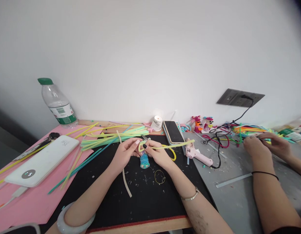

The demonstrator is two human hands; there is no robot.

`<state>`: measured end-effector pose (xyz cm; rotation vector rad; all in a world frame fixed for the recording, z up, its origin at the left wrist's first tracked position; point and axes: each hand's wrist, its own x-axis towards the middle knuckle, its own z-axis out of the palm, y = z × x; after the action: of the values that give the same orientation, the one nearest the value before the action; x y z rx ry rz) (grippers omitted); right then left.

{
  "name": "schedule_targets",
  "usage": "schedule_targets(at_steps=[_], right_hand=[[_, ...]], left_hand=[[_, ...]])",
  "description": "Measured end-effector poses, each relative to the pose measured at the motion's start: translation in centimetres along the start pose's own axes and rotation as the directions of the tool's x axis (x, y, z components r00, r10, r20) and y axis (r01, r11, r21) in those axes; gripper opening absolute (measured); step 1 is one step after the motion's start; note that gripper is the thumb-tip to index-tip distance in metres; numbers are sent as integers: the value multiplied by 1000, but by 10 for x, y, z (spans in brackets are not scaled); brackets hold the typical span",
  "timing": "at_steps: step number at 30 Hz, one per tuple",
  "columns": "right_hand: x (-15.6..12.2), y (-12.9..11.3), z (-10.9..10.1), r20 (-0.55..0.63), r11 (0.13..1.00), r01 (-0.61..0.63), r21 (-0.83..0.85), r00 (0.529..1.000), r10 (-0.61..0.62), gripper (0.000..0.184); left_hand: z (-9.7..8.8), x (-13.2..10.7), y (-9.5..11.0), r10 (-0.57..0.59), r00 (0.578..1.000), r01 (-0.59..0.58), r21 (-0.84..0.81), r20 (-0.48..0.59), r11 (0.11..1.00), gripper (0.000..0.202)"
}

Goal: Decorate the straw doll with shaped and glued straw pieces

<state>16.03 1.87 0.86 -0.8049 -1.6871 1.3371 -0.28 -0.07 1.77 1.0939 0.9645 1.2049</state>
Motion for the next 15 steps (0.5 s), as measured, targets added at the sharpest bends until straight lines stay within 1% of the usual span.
schedule_targets(at_steps=[2, 5, 8, 11, 13, 15], right_hand=[[0, 0, 1, 16, 1000, -21, 8, 1000, 21, 35], [2, 3, 1, -30, 996, -49, 73, 998, 51, 37], [3, 5, 0, -76, 990, -49, 135, 995, 59, 35], [4, 5, 0, -74, 986, -45, 163, 996, 58, 33], [3, 4, 0, -66, 985, -47, 165, 996, 58, 33], [2, 3, 2, -70, 987, -47, 154, 996, 59, 33]], left_hand=[[-1, 1, -2, 23, 1000, -24, 50, 18, 998, 30], [-1, 2, -6, 43, 999, -44, 83, 11, 996, 25], [0, 1, -7, -11, 1000, 10, 59, 22, 998, 27], [2, -1, -5, -64, 997, 64, 14, 50, 998, 32], [3, -1, -5, -72, 996, 72, 3, 46, 997, 33], [3, -1, -6, -64, 998, 64, 8, 13, 998, 33]])
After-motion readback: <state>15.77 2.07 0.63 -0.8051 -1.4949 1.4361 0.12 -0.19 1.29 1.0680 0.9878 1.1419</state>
